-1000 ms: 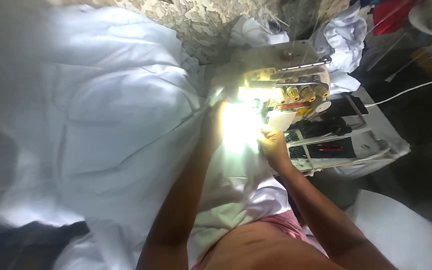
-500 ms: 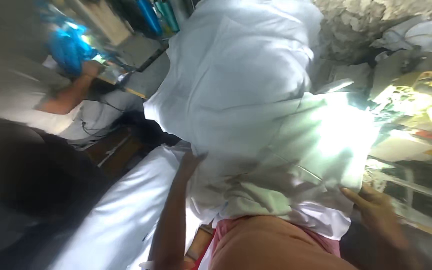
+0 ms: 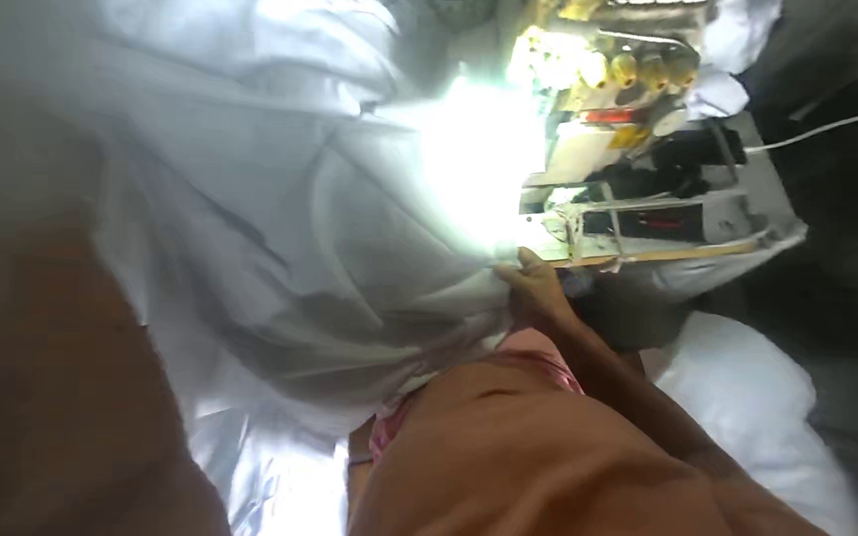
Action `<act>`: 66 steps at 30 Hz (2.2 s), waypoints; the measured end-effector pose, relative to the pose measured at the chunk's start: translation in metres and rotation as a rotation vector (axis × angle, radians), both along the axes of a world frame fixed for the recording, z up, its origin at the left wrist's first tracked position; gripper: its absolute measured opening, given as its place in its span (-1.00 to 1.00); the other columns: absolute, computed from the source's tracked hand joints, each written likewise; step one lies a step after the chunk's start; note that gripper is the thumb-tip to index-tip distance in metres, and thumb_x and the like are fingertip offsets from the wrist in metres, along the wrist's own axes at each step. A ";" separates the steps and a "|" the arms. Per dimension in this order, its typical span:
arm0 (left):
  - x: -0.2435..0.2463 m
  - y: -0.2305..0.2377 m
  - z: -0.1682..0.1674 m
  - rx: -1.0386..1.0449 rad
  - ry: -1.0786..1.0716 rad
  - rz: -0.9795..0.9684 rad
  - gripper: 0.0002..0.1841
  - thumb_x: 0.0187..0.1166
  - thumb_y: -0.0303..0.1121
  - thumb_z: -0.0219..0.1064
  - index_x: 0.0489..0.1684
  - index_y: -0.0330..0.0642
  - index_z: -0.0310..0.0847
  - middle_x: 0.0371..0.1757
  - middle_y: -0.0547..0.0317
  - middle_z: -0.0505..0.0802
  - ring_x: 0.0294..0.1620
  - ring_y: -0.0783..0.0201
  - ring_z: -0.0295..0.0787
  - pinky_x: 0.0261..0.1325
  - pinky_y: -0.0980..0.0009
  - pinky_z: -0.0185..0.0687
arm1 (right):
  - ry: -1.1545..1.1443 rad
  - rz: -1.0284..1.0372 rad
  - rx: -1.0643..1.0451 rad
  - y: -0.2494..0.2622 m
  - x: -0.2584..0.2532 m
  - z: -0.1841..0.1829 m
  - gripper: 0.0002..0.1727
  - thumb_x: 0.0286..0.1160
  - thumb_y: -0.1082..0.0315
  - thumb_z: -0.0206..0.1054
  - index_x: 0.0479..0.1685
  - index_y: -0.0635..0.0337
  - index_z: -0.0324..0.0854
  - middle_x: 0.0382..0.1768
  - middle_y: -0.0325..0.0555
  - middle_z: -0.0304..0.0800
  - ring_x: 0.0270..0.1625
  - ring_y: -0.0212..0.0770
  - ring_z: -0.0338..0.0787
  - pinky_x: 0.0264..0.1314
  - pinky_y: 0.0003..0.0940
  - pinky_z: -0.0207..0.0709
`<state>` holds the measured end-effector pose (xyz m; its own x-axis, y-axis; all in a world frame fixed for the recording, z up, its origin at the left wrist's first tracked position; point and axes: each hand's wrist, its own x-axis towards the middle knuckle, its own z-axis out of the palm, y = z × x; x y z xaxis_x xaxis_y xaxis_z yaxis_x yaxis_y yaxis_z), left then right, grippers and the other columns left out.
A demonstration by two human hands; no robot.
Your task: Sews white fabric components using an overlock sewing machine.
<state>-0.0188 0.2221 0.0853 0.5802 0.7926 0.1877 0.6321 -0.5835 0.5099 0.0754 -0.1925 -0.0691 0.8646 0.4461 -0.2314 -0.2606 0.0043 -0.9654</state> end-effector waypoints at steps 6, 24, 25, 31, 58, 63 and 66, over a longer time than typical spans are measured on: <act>0.030 -0.187 -0.143 0.154 -0.136 -0.885 -0.37 0.55 -0.28 0.30 0.66 -0.32 0.39 0.77 -0.49 0.27 0.83 -0.48 -0.02 0.73 -0.50 -0.31 | 0.098 0.012 -0.003 -0.010 -0.002 -0.016 -0.89 0.63 0.47 0.30 -0.01 0.30 0.63 -0.34 -0.24 0.81 -0.35 -0.48 0.76 -0.21 -0.48 0.70; 0.011 -0.200 -0.192 0.253 -0.065 -0.891 -0.33 0.72 0.09 0.07 0.68 -0.18 0.45 0.71 -0.31 0.46 0.77 -0.47 0.16 0.59 -0.64 -0.18 | 0.074 0.078 0.011 -0.012 -0.005 -0.041 -0.89 0.76 0.32 0.19 -0.03 0.13 0.57 -0.39 -0.27 0.73 -0.37 -0.46 0.71 -0.22 -0.47 0.65; 0.018 -0.209 -0.196 0.285 -0.084 -0.842 -0.32 0.69 0.09 0.12 0.70 -0.16 0.43 0.72 -0.30 0.46 0.77 -0.46 0.16 0.58 -0.64 -0.17 | 0.073 0.089 0.017 -0.010 -0.005 -0.039 -0.89 0.74 0.36 0.22 -0.05 0.17 0.62 -0.37 -0.26 0.76 -0.34 -0.45 0.73 -0.18 -0.46 0.67; 0.025 -0.204 -0.231 0.544 -0.188 -0.762 -0.44 0.59 -0.52 0.15 0.66 -0.07 0.45 0.65 -0.26 0.54 0.74 -0.26 0.32 0.68 -0.42 -0.11 | 0.038 0.040 0.025 -0.014 -0.008 -0.026 -0.89 0.64 0.47 0.27 -0.17 0.21 0.71 -0.38 -0.27 0.80 -0.36 -0.46 0.73 -0.21 -0.50 0.66; 0.026 -0.244 -0.182 0.193 -0.289 -1.085 -0.58 0.67 -0.46 0.20 0.50 -0.22 0.63 0.55 -0.10 0.69 0.71 -0.34 0.36 0.68 -0.45 -0.05 | 0.068 0.010 0.031 -0.024 -0.033 0.010 -0.84 0.60 0.45 0.36 0.06 0.16 0.71 -0.38 -0.24 0.83 -0.57 -0.54 0.61 -0.53 -0.66 0.49; 0.021 -0.242 -0.154 0.281 -0.314 -1.195 -0.72 0.64 -0.46 0.27 0.19 -0.19 0.82 0.31 -0.04 0.86 0.54 -0.08 0.65 0.73 -0.21 0.10 | 0.046 -0.013 0.020 -0.031 -0.036 0.010 -0.79 0.65 0.43 0.32 0.18 0.16 0.68 -0.38 -0.24 0.82 -0.57 -0.54 0.61 -0.51 -0.65 0.51; 0.015 -0.249 -0.145 0.141 -0.297 -1.182 -0.71 0.69 -0.44 0.21 0.18 -0.36 0.79 0.29 -0.15 0.86 0.42 -0.06 0.77 0.59 0.00 0.48 | 0.033 -0.026 0.021 -0.030 -0.037 0.011 -0.78 0.67 0.43 0.30 0.19 0.20 0.67 -0.37 -0.32 0.80 -0.54 -0.59 0.60 -0.48 -0.68 0.51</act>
